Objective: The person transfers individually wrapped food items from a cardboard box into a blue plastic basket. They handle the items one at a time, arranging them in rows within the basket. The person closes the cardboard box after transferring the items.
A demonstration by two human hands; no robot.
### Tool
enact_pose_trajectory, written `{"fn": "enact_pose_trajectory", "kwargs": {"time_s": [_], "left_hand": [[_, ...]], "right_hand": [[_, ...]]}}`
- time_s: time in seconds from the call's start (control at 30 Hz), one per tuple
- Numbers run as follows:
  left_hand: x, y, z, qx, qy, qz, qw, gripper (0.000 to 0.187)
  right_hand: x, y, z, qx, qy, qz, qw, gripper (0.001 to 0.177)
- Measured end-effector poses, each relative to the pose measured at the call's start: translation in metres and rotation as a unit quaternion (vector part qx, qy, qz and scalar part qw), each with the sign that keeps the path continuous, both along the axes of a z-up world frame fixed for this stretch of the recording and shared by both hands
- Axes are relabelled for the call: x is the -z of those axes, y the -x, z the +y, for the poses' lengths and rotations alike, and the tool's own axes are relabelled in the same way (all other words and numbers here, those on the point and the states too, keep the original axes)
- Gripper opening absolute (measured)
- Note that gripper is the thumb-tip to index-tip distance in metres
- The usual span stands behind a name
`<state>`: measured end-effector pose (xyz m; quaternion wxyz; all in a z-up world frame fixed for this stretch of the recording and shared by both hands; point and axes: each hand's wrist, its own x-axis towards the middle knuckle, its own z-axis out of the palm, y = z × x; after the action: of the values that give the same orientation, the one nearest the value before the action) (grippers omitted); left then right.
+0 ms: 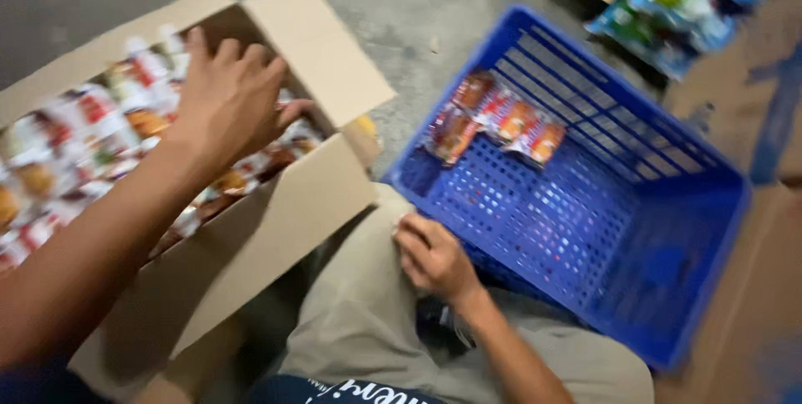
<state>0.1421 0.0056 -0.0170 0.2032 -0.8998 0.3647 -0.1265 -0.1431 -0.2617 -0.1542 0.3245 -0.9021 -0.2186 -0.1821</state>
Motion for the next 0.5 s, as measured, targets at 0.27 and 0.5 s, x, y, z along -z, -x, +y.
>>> {"fn": "enact_pose_trajectory", "kwargs": {"time_s": [0.27, 0.5], "left_hand": [[0.007, 0.053, -0.059, 0.108, 0.101, -0.088, 0.985, 0.059], [0.06, 0.041, -0.072, 0.162, 0.209, 0.057, 0.963, 0.057]], "right_hand": [[0.068, -0.033, -0.213, 0.28, 0.058, 0.181, 0.941, 0.033], [0.299, -0.052, -0.388, 0.602, -0.083, 0.335, 0.72, 0.057]]}}
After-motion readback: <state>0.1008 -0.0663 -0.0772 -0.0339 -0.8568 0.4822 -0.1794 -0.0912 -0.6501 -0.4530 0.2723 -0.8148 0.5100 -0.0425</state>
